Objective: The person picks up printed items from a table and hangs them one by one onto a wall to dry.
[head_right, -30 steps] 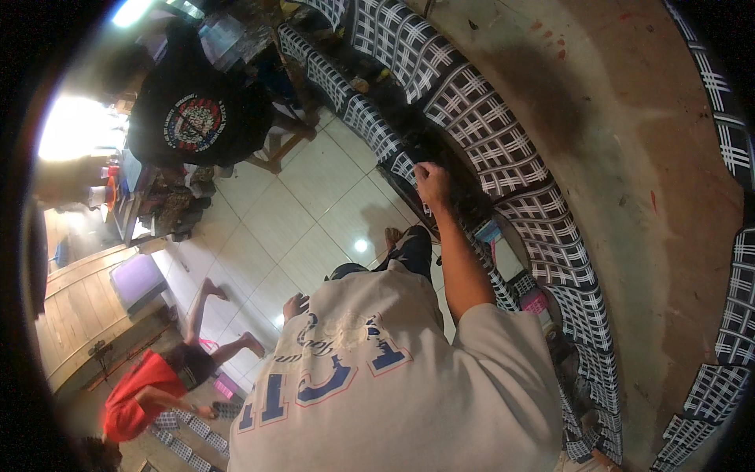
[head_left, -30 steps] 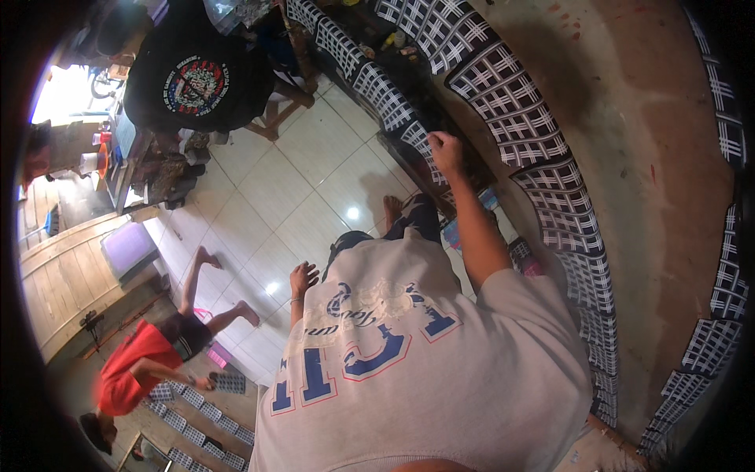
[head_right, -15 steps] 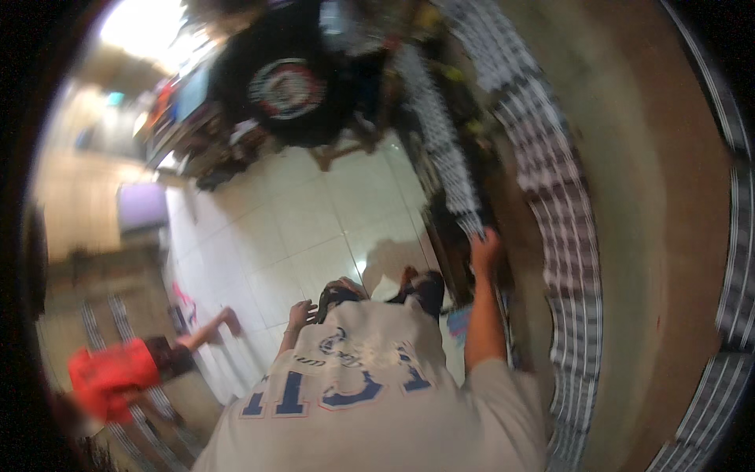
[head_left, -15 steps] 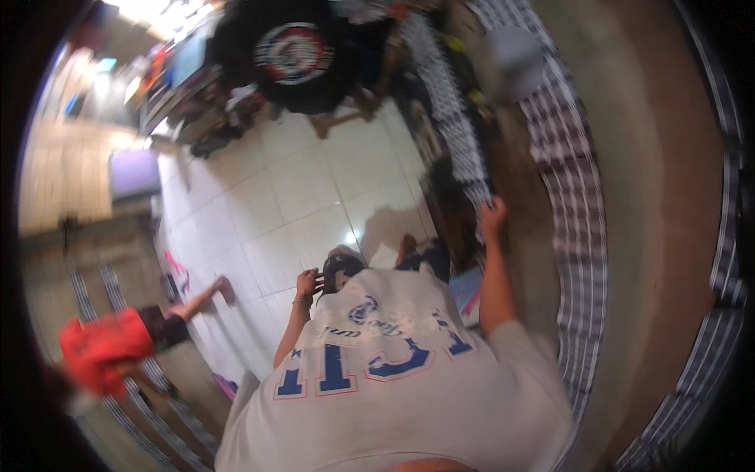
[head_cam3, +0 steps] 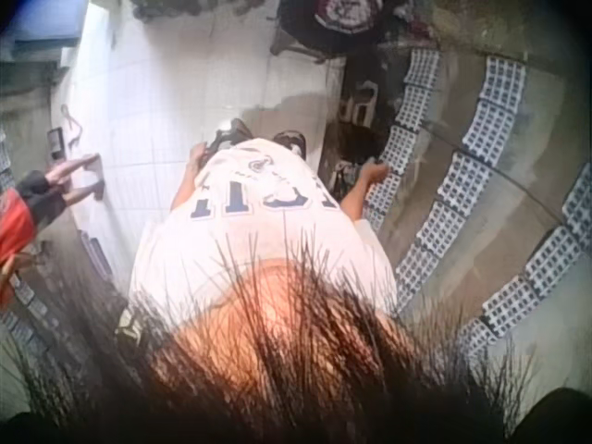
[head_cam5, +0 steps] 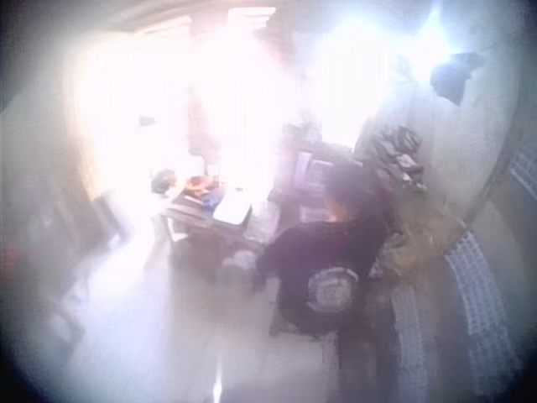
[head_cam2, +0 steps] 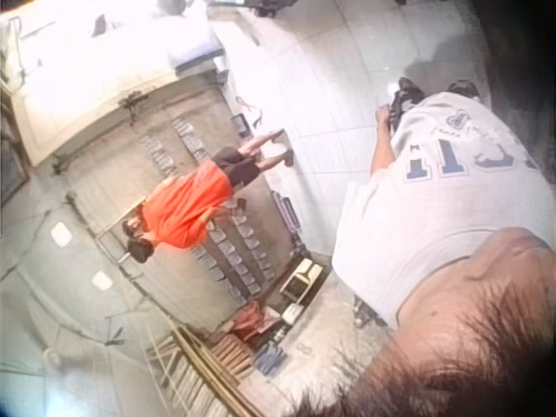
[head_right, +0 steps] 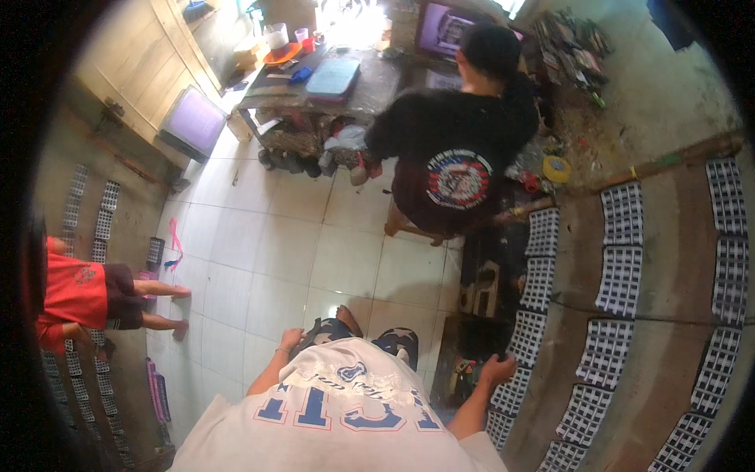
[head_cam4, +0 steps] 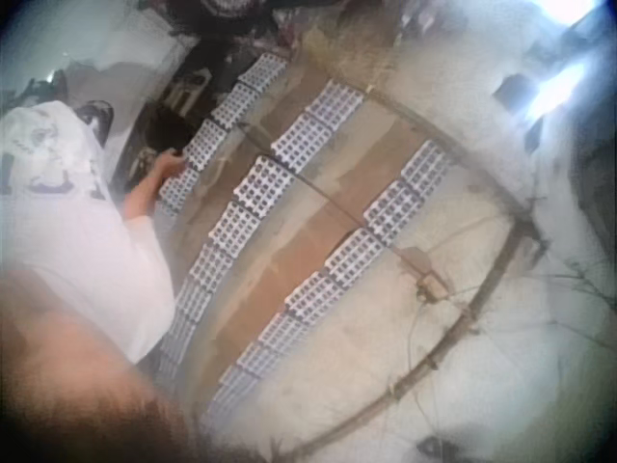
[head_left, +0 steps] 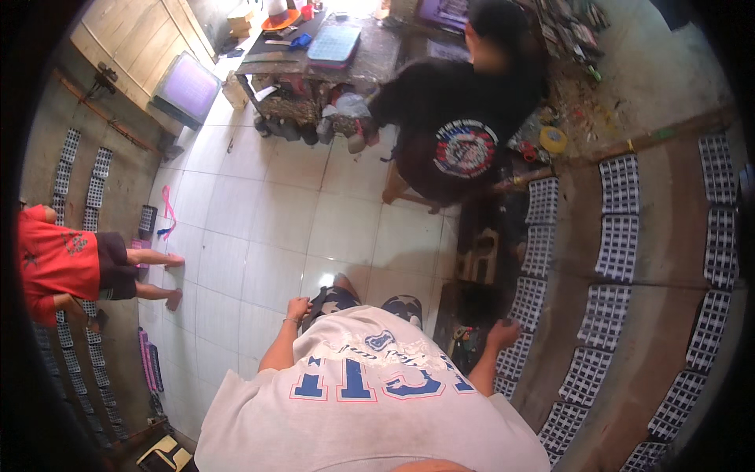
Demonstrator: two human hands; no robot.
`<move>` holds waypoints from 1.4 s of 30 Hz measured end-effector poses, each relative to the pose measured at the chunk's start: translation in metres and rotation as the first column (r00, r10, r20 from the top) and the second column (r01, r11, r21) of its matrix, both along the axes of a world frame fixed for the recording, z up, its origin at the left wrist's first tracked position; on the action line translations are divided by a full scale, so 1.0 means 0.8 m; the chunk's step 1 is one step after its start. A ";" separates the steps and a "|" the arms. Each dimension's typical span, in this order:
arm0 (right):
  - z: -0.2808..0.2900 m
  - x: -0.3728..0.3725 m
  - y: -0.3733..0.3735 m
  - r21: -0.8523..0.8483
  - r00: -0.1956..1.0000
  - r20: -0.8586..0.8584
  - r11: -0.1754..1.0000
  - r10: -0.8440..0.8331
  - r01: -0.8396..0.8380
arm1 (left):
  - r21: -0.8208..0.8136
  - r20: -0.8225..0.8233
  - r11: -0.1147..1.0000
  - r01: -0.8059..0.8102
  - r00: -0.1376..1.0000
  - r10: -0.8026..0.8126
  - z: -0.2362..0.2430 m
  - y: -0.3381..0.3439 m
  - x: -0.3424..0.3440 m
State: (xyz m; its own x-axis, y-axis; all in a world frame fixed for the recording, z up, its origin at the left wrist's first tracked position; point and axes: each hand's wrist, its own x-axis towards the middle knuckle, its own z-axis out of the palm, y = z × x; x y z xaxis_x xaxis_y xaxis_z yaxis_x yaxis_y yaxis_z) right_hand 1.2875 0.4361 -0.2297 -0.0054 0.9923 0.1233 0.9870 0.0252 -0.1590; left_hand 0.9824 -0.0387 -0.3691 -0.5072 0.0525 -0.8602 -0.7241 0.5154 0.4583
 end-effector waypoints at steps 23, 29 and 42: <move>-0.177 -0.625 -0.146 -0.820 0.858 -0.203 0.397 0.471 -0.412 | 0.133 0.227 0.930 -0.343 0.924 0.308 -0.014 -0.053 -0.452; -0.166 -0.795 -0.142 -0.727 0.779 -0.400 0.351 0.483 -0.591 | 0.103 0.108 0.928 -0.358 0.932 0.347 0.014 -0.049 -0.621; -0.131 -0.978 -0.189 -0.689 0.952 -0.302 0.677 0.055 -0.258 | -0.317 -0.332 0.401 0.860 0.295 -0.896 -0.095 -0.054 -0.980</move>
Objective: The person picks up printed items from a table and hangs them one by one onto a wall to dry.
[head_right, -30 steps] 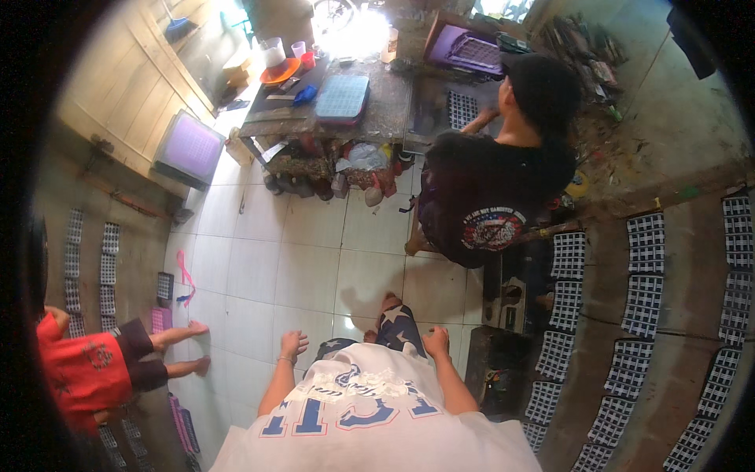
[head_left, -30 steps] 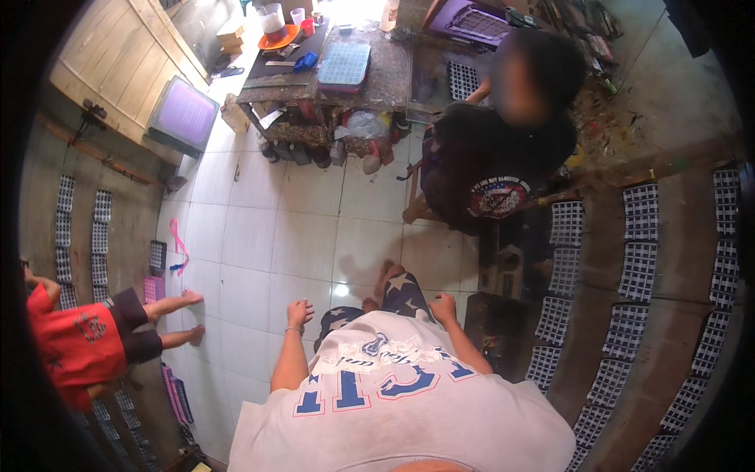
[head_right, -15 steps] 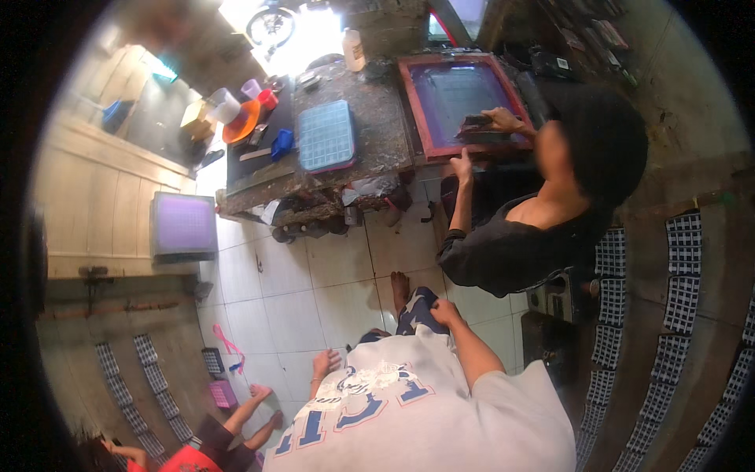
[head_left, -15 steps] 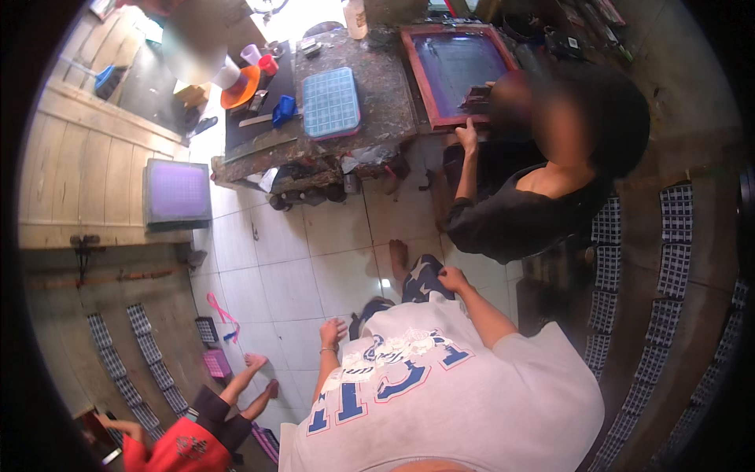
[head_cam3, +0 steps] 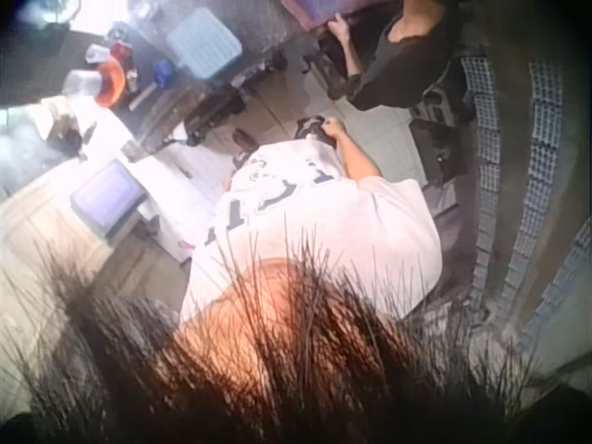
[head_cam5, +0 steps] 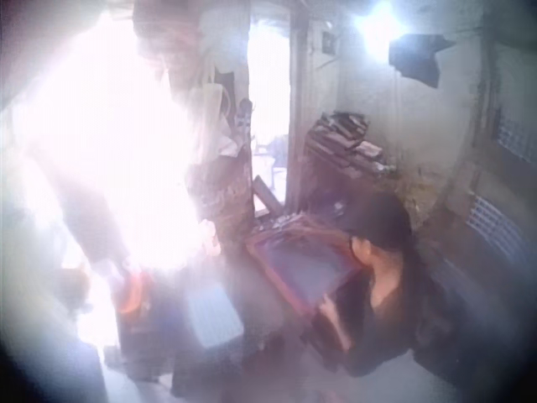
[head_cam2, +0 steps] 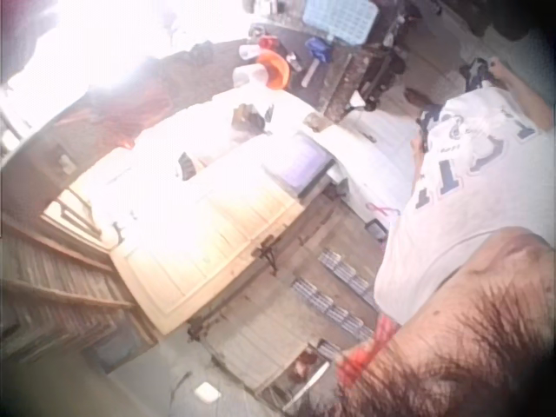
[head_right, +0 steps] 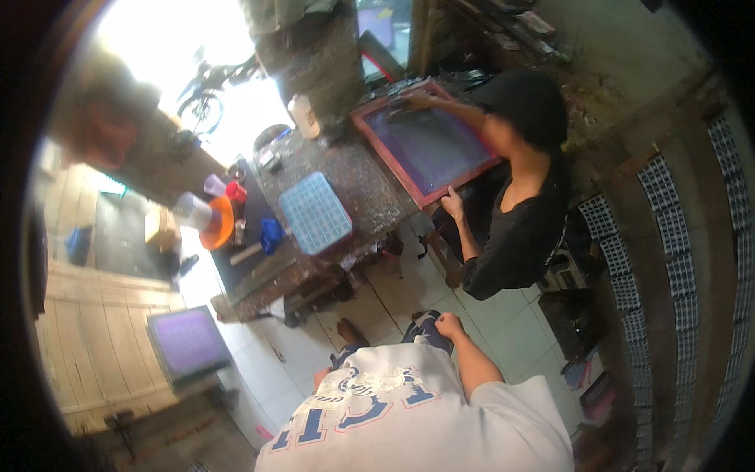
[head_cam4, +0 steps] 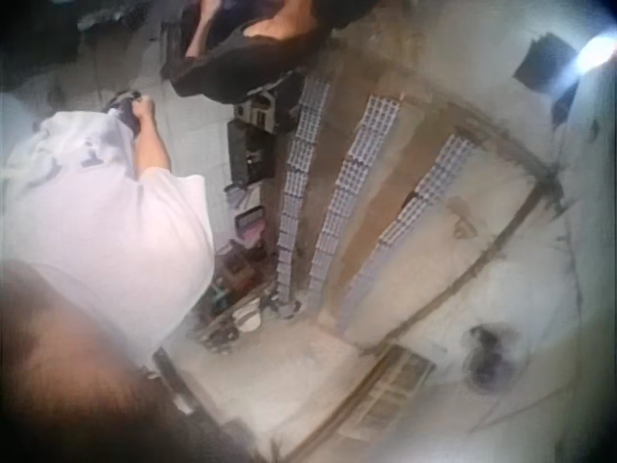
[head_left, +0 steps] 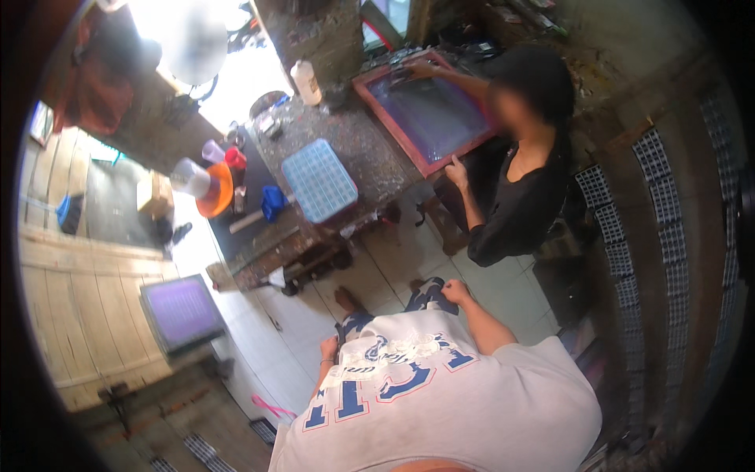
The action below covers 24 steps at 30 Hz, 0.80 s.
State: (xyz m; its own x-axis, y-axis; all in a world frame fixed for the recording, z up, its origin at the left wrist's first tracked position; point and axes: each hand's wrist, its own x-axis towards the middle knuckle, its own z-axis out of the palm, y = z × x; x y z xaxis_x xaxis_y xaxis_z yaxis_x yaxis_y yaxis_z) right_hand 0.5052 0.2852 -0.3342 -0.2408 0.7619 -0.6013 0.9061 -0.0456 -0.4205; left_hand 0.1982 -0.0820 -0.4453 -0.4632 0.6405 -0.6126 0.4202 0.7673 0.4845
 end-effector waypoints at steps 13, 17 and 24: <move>-0.033 -0.134 -0.164 -0.180 0.877 -0.004 0.863 -0.480 0.471 | -0.158 0.528 0.733 -0.662 0.571 0.629 0.064 0.102 -0.328; -0.017 -0.166 -0.175 -0.271 0.767 -0.048 0.748 -0.640 0.606 | -0.222 0.594 0.784 -0.580 0.557 0.581 0.037 0.121 -0.335; -0.014 -0.219 -0.184 -0.258 0.634 -0.123 0.641 -0.764 0.723 | -0.135 0.581 0.963 -0.234 0.769 0.269 0.035 0.145 -0.342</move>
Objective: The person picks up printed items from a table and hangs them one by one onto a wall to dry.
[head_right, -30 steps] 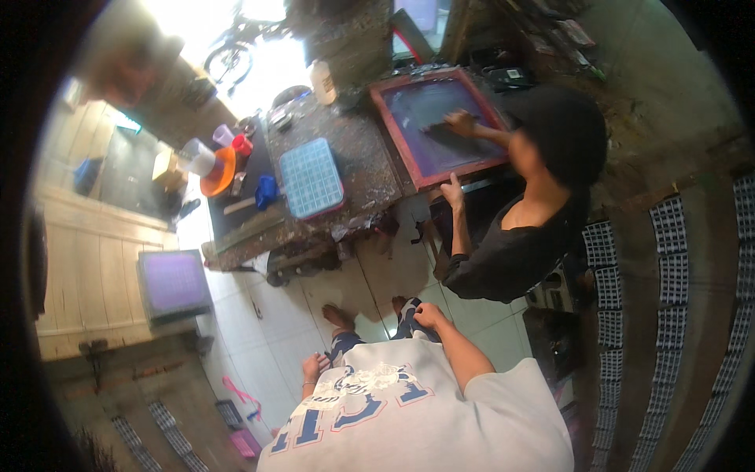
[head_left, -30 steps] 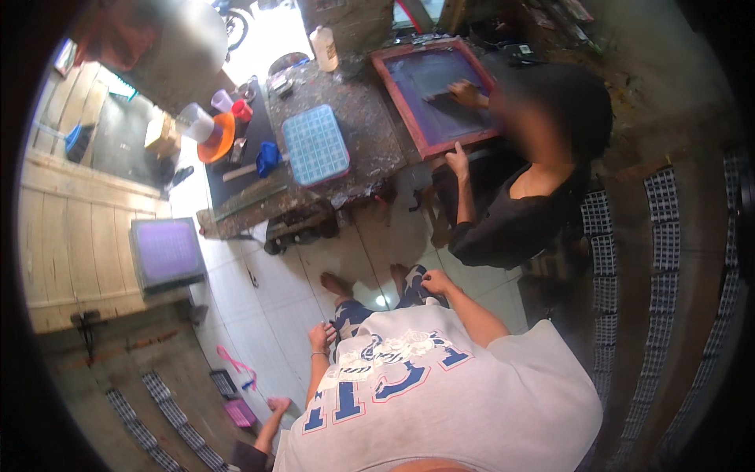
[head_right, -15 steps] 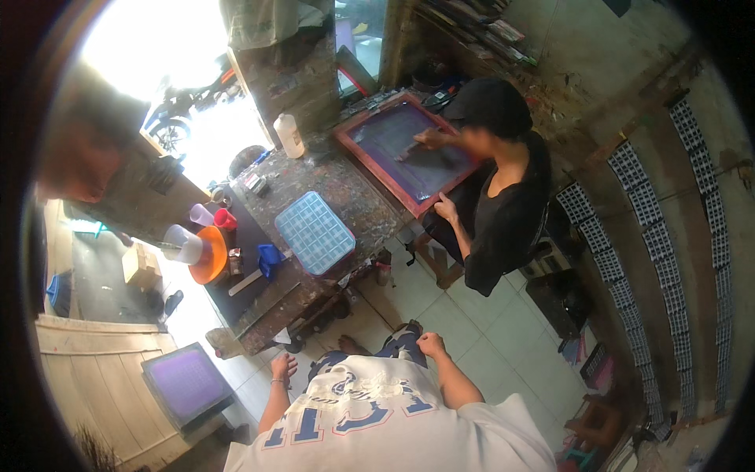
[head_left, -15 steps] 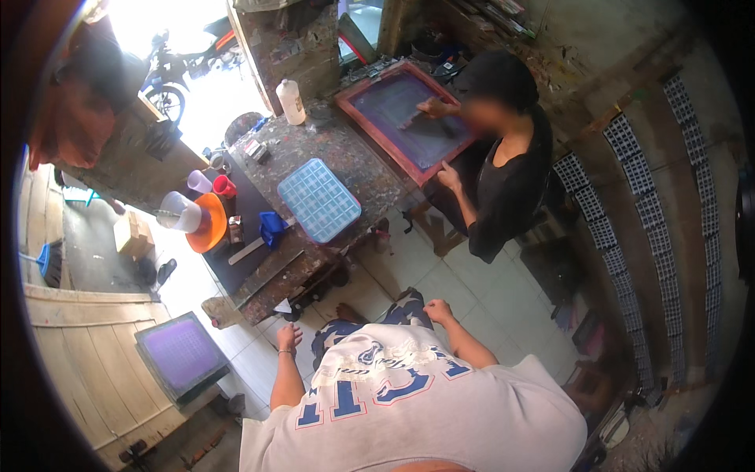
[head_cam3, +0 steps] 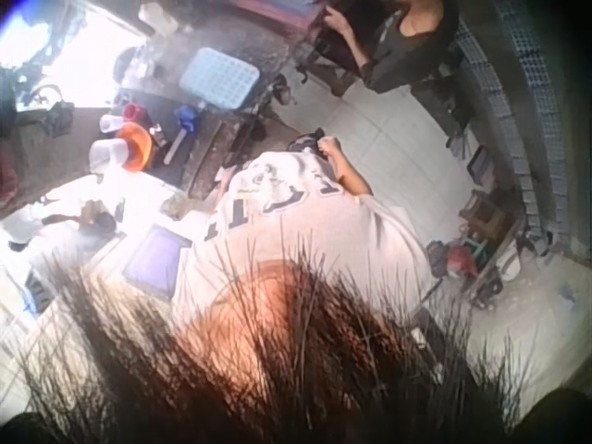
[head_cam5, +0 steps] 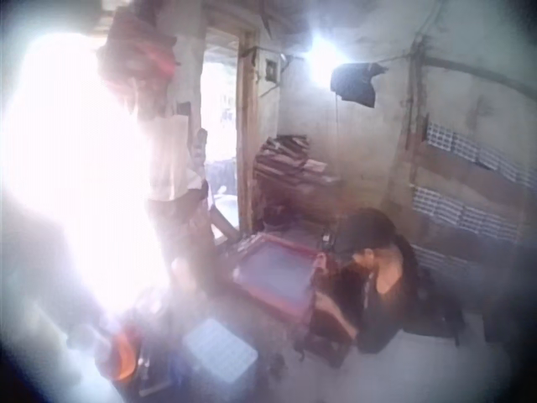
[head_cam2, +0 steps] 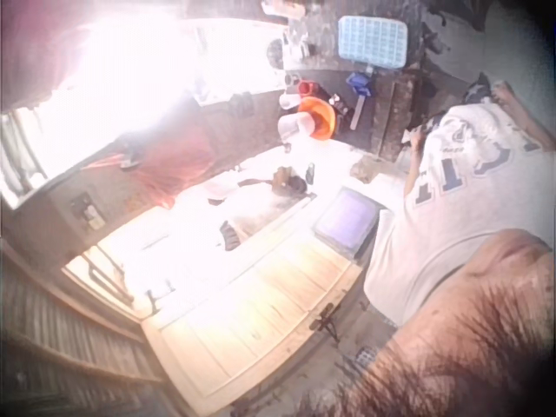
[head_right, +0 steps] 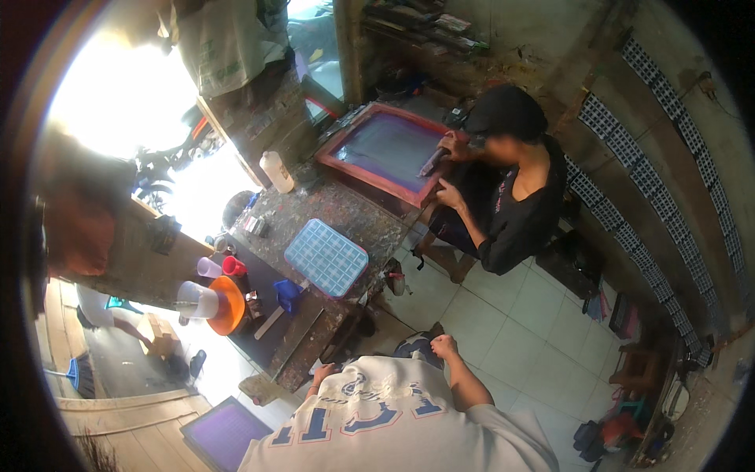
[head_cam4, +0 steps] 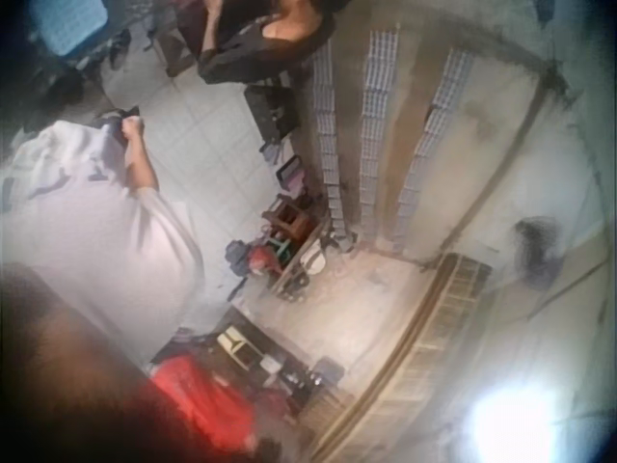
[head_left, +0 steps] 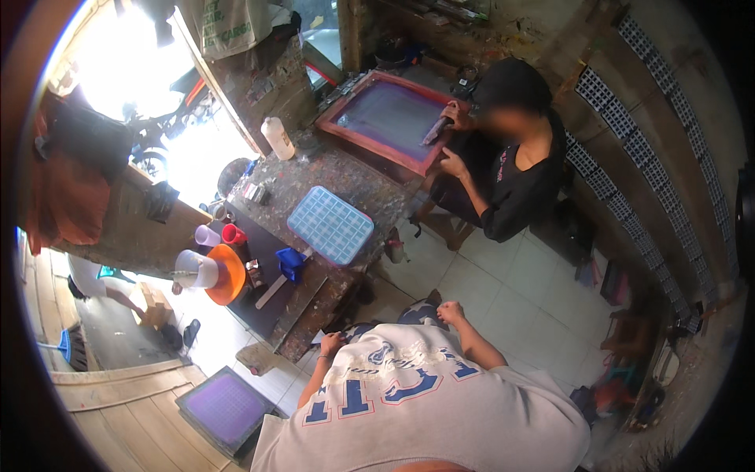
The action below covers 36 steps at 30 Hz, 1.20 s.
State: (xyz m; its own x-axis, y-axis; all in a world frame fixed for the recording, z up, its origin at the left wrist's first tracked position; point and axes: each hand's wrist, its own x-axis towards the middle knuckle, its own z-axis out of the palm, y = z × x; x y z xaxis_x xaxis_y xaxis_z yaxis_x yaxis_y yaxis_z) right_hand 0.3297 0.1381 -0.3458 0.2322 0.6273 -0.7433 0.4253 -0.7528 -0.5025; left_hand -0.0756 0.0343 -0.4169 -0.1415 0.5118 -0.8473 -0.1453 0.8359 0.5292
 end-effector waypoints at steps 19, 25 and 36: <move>0.013 -0.039 0.017 0.033 0.998 0.009 0.997 0.065 -0.066 | -0.131 -0.016 0.988 -0.078 0.997 0.076 -0.021 -0.050 -0.066; 0.010 -0.037 0.014 -0.059 0.986 0.071 0.987 0.154 -0.150 | 0.087 -0.348 0.947 0.308 0.901 -0.261 -0.060 -0.051 -0.045; 0.027 -0.042 0.045 0.006 0.980 0.018 0.980 0.198 -0.198 | -0.044 -0.021 0.942 -0.333 0.943 0.332 -0.015 -0.020 -0.042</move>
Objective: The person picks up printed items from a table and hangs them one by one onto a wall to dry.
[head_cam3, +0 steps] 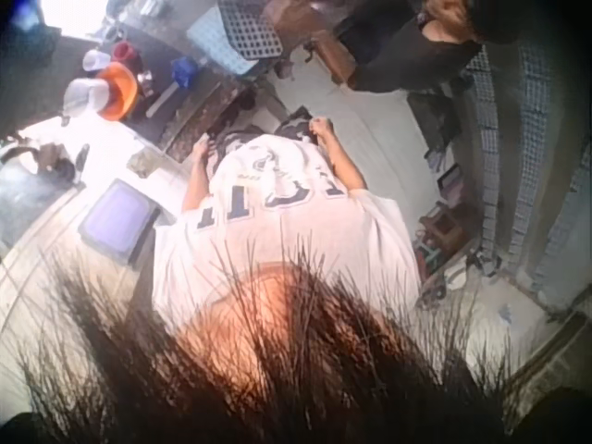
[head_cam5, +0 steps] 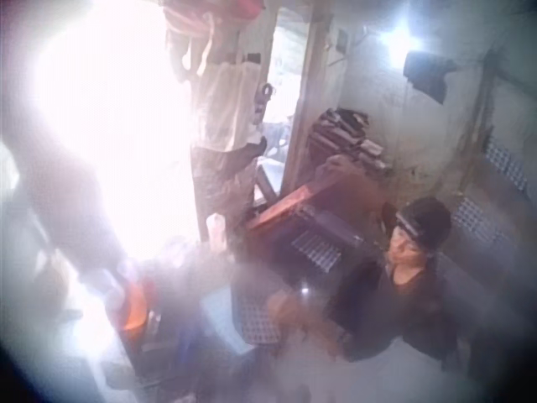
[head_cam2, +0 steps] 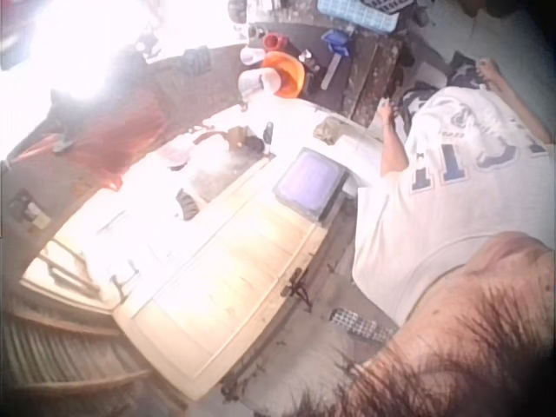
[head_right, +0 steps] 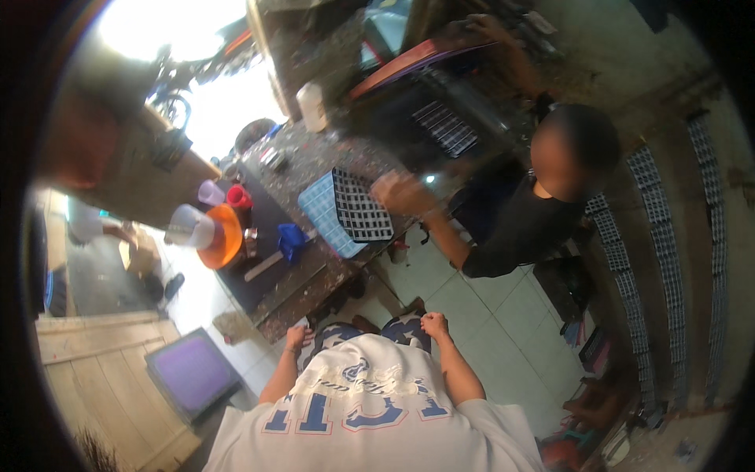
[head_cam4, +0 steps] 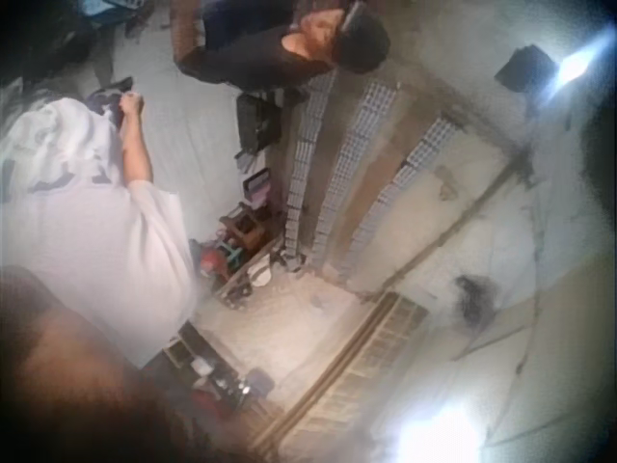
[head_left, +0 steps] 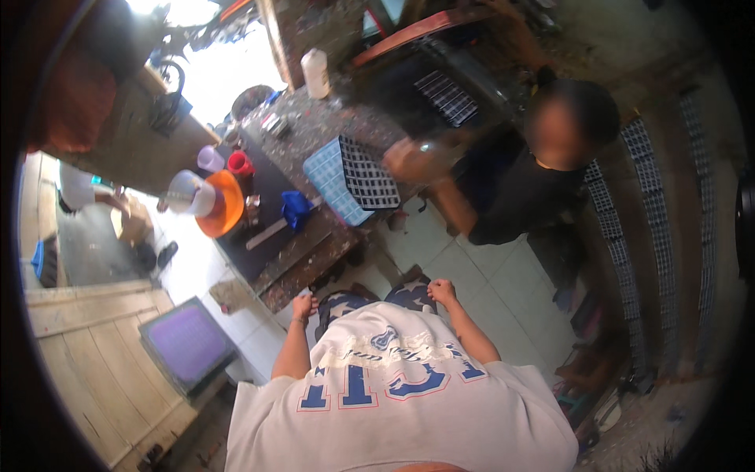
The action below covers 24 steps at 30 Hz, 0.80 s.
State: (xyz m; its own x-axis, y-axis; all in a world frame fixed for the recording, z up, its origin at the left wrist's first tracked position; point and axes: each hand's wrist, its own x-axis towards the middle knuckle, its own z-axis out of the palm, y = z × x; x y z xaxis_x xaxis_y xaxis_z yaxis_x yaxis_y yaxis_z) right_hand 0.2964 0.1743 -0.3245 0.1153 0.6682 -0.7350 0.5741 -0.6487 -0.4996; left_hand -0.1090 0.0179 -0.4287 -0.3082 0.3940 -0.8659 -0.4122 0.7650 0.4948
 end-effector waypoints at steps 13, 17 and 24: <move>-0.031 -0.049 0.108 -0.271 0.953 -0.301 0.959 -0.006 -0.079 | -0.189 0.026 0.965 -0.183 0.981 0.191 0.073 -0.039 0.071; -0.030 -0.116 0.148 -0.471 0.805 -0.573 0.866 -0.155 -0.168 | -0.231 -0.052 0.942 -0.242 0.970 0.236 0.114 -0.058 0.093; -0.062 -0.210 0.182 -0.555 0.522 -0.612 0.793 -0.594 0.252 | -0.212 -0.109 0.896 -0.390 0.920 0.375 0.167 -0.065 0.121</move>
